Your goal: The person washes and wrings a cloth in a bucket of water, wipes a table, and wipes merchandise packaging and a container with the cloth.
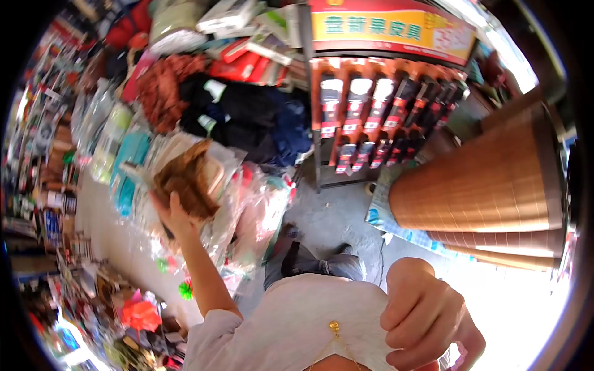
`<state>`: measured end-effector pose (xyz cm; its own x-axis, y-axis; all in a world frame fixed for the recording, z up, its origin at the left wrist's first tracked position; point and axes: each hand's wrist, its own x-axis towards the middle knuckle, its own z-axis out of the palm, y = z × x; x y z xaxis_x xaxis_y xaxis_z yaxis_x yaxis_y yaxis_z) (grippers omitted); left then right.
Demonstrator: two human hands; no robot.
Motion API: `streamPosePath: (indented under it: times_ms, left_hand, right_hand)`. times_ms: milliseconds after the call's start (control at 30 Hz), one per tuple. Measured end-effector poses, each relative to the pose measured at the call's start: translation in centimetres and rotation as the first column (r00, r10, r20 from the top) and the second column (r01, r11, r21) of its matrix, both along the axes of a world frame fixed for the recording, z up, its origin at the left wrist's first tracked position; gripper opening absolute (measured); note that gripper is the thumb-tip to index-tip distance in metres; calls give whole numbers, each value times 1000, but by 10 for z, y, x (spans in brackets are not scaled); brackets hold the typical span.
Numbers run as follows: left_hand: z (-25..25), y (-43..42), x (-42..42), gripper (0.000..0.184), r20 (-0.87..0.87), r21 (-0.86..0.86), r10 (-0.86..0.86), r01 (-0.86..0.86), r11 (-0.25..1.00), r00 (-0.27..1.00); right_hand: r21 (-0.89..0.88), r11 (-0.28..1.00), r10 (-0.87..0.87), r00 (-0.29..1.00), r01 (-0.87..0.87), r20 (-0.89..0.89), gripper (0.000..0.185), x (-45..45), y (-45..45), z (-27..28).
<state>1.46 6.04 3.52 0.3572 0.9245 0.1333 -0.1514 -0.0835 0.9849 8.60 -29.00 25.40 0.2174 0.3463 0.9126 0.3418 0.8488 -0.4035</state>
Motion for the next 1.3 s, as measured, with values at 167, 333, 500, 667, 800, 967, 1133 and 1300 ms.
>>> streamPosePath:
  times_ms: [167,333,500,667,800,967,1133,1300]
  left_hand:
    - [41,-46,23,66,-121,425,107,-46,904,987]
    - [46,-133,79,60,-34,534,-188,177,827,982]
    - [41,-278,149,50,46,400,-762,687,606,646]
    - [108,-422,223,43,-11,577,-976,799,172,218]
    - [180,-507,279,58,-49,600,-990,796,76,132]
    - [251,-578,332,65,114,467,-959,866,-180,-261]
    - [252,-602,365,67,122,423,-895,839,-343,-428]
    - [251,-608,355,75,6,549,-827,693,-467,-563]
  right_hand:
    - [62,996,-72,988,64,136,28,7,-54,1]
    - [159,816,-556,830,556,-51,29,-13,-130,-18]
    - [-314,250,-927,133,916,-350,30,-16,-266,-102]
    - [-600,-113,-917,-315,792,-244,45,-19,-392,-151]
    - [-621,-227,-938,-339,750,-66,58,-5,-450,-146]
    - [-590,-38,-967,-179,806,-182,65,64,-473,-125]
    - [-652,74,-982,-60,755,-181,73,128,-474,-102]
    - [-797,269,-961,213,542,-179,97,178,-489,-83]
